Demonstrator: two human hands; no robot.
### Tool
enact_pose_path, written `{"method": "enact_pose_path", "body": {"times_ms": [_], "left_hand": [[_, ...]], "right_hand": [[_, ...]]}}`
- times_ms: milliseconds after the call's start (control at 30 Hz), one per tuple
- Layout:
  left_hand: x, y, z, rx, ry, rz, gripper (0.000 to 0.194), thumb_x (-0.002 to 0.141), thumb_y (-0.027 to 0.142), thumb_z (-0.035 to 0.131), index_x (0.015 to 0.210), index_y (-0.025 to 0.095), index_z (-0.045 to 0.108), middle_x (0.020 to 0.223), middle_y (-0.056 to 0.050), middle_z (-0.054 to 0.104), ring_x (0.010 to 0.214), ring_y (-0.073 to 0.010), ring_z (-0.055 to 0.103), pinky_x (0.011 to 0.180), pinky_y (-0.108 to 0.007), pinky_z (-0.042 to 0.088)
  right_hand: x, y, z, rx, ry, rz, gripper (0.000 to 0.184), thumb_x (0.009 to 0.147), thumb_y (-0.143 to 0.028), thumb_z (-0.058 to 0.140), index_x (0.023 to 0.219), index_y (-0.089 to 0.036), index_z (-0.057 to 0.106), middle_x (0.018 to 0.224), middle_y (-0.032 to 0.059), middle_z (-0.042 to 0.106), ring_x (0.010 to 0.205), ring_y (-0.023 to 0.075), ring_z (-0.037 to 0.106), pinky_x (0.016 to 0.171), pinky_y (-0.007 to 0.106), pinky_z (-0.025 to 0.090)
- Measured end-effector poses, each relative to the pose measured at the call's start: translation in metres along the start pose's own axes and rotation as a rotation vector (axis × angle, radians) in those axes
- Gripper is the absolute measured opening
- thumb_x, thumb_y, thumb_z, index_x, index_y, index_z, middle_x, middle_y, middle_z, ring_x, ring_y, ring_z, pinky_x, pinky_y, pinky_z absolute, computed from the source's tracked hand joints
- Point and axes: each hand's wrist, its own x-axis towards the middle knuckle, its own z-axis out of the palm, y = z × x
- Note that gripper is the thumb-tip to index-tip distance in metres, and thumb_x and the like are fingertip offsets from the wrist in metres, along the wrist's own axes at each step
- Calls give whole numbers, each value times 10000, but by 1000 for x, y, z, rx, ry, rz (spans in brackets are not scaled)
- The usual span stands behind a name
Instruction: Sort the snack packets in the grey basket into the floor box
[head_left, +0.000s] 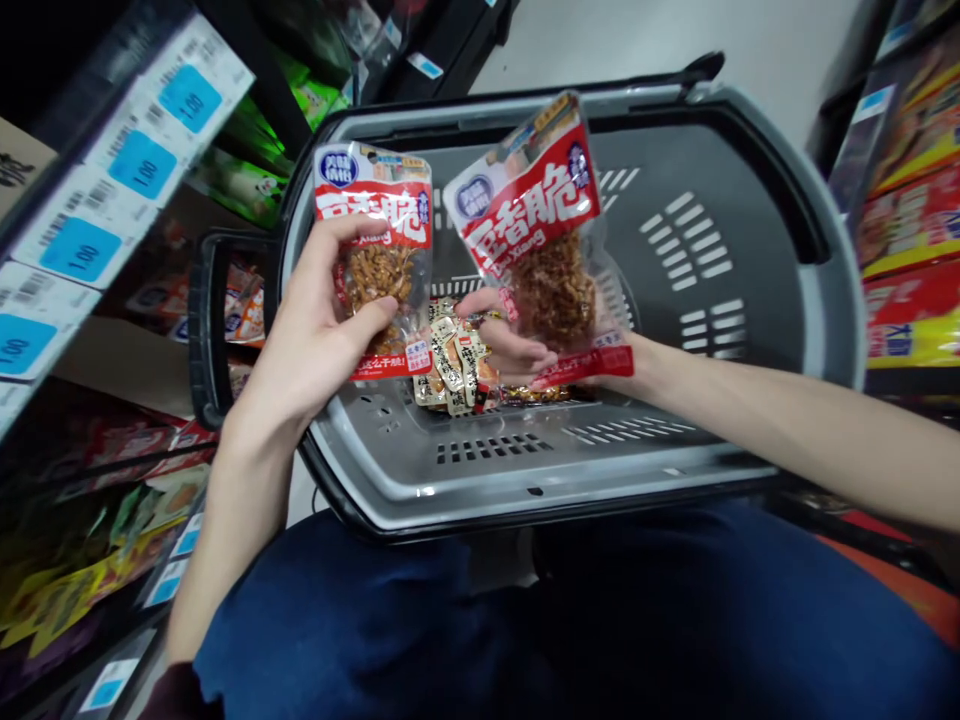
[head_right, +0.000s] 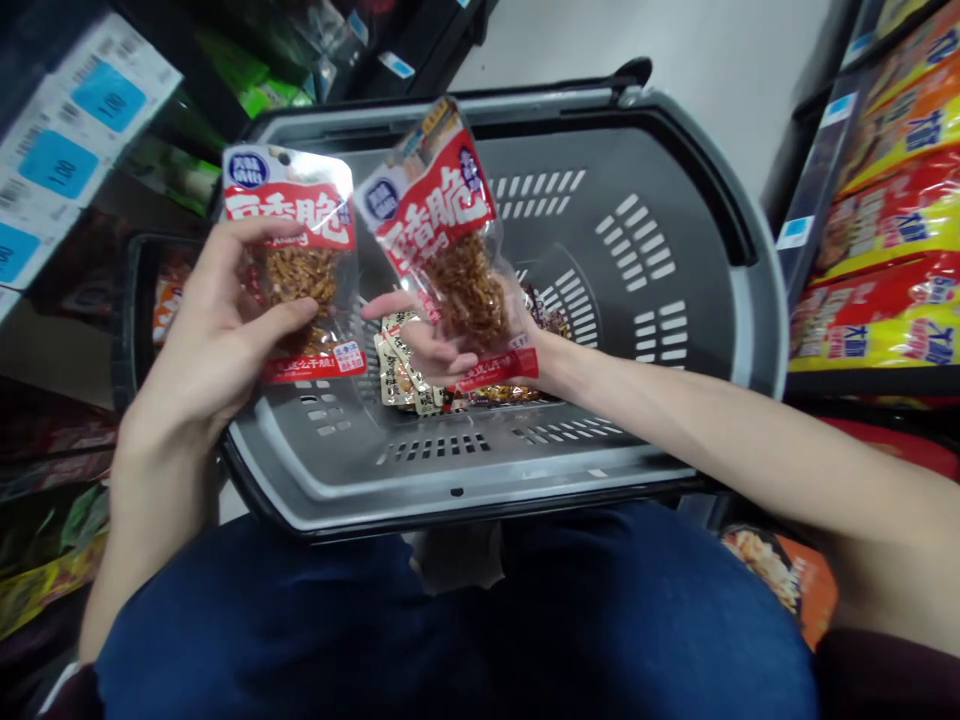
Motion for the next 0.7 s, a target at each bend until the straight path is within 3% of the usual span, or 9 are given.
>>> {"method": "enact_pose_path", "body": {"times_ms": [67, 133, 300, 500, 600, 700], "left_hand": [[0, 0, 0, 8, 7, 3, 626, 804, 388, 854, 1357, 255, 593, 1387, -65, 624, 1285, -304, 603, 1204, -546, 442], [1, 0, 0, 5, 11, 3, 627, 806, 423, 855, 1352, 258, 593, 1393, -60, 621, 1290, -304, 598, 1207, -557, 435], [1, -4, -1, -20, -2, 31, 597, 817, 386, 848, 1356, 312, 601, 1406, -22, 620, 1299, -310, 573, 1243, -590, 384], [2, -9, -2, -46, 0, 46, 602, 797, 358, 858, 1347, 349, 613, 1401, -10, 628, 1287, -329, 567, 1255, -626, 360], [1, -8, -1, -53, -2, 40, 603, 801, 329, 854, 1353, 347, 610, 1414, -8, 623, 1298, -327, 562, 1265, -624, 351], [1, -8, -2, -60, 0, 45, 632, 798, 299, 852, 1371, 367, 595, 1442, 5, 599, 1328, -328, 538, 1285, -623, 323]], "right_hand": [[3, 5, -7, 48, -220, -9, 661, 993, -527, 392, 1436, -42, 464, 810, 25, 620, 461, 99, 420, 455, 246, 374], [4, 8, -10, 66, -291, 14, 747, 985, -584, 383, 1495, -40, 418, 921, 64, 662, 494, 117, 496, 461, 266, 420], [0, 4, 0, -6, -125, 53, 787, 952, -669, 358, 1451, -73, 485, 976, 87, 713, 471, 122, 490, 423, 266, 360], [-9, 6, -6, -69, 3, 177, 596, 969, -522, 405, 1440, -157, 439, 956, 83, 737, 461, 131, 531, 523, 290, 406], [-13, 9, -8, -97, 59, 189, 625, 944, -618, 394, 1375, -168, 449, 990, 123, 742, 455, 146, 532, 515, 298, 402], [-9, 7, 4, -114, 178, 231, 735, 879, -716, 382, 1353, -158, 451, 966, 137, 745, 446, 155, 494, 524, 318, 399]]}}
